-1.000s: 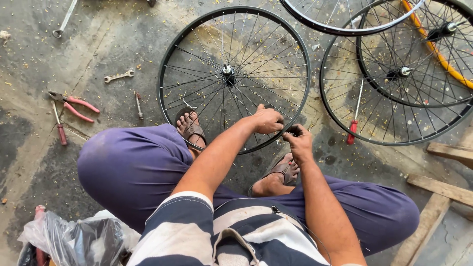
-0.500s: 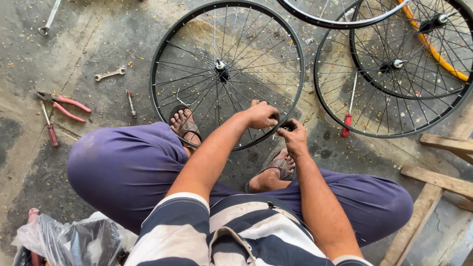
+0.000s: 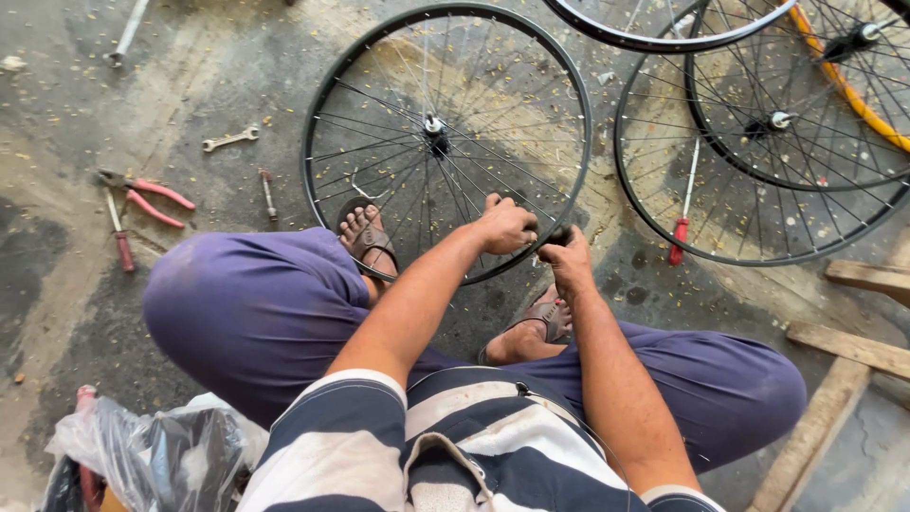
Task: The person sits on the floor of a bicycle workshop and rubs a hand block along the metal rim of a bicycle wheel, working around the rim section by section while the wheel lies flat on the ground. Other bicycle wheels and hand tools lie scattered on the floor around them.
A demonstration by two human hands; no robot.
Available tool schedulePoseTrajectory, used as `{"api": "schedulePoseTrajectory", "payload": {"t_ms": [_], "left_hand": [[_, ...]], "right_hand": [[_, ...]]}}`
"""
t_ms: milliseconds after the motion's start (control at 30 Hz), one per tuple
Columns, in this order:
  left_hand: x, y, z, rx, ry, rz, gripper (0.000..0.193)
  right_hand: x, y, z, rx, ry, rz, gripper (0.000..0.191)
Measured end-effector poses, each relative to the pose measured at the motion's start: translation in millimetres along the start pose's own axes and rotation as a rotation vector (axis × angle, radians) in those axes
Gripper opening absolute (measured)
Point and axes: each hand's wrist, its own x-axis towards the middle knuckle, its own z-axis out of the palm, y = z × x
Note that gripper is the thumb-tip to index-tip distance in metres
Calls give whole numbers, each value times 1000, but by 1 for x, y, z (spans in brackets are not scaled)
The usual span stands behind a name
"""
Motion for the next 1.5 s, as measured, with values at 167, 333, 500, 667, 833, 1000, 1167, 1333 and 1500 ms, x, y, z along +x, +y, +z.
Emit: {"api": "schedulePoseTrajectory", "payload": {"t_ms": [167,333,500,667,833,1000,1167,1333,1500], "left_hand": [[-1,2,19,71,15,-32,33],[-2,0,30,43,48,-12,30],[-6,4,40,163,-5,-24,27],[-21,-4,51,118,137,59,23],[-15,-14,52,31,143,66,23],[-6,-18,50,27,129,44,23],[-1,-23,49,-62,119,1,20],[-4,-25,51,-110,205,5,17],[-5,-25,52,-84,189,2,17]], "right_hand": [[-1,-1,11,25,111,167,46],[-1,5,9,-31,164,259,42],[15,17,-18,64,249,332,15],[71,0,-29,172,549,170,25],[158,-51,-10,-402,424,-74,28],[239,-85,8,-911,262,-157,32],[294,-75,17,-1104,126,-227,40],[305,-60,15,-949,131,-85,35],[309,-51,16,-887,98,-157,40]]}}
